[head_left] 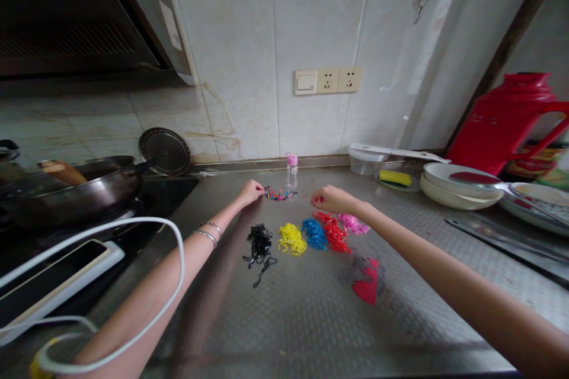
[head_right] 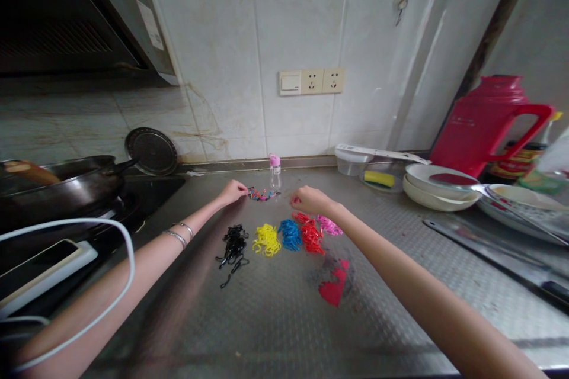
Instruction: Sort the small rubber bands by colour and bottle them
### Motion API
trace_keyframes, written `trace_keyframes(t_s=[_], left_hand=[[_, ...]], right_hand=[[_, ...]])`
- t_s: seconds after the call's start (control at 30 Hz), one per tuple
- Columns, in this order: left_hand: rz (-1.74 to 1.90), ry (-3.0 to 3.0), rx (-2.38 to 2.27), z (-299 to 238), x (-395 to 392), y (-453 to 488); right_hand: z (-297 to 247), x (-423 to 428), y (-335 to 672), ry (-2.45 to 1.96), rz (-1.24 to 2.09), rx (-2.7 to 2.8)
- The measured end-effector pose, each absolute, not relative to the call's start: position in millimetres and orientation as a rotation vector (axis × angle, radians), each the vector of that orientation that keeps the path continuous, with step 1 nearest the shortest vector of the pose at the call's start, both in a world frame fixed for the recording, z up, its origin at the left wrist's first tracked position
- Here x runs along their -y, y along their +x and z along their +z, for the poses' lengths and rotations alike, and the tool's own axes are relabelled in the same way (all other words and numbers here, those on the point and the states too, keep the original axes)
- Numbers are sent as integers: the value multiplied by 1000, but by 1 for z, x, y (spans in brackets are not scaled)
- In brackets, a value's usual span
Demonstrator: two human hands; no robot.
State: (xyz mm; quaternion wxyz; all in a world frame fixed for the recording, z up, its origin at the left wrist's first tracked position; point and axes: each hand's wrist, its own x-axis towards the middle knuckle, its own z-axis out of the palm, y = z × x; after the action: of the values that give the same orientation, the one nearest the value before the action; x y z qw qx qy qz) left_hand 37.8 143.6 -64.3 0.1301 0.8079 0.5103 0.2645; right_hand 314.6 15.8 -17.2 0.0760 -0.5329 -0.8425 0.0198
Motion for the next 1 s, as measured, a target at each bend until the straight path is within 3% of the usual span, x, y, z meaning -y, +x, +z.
trace_keyframes(t_s=[0.7,1.0], left_hand=[[546,2705,-1328,-58,-141,43],[622,2678,-1405,-61,-132,41]], right_hand=[[-39,-61,261,-1708,-201,2564],[-41,-72,252,-1687,-324,2586]])
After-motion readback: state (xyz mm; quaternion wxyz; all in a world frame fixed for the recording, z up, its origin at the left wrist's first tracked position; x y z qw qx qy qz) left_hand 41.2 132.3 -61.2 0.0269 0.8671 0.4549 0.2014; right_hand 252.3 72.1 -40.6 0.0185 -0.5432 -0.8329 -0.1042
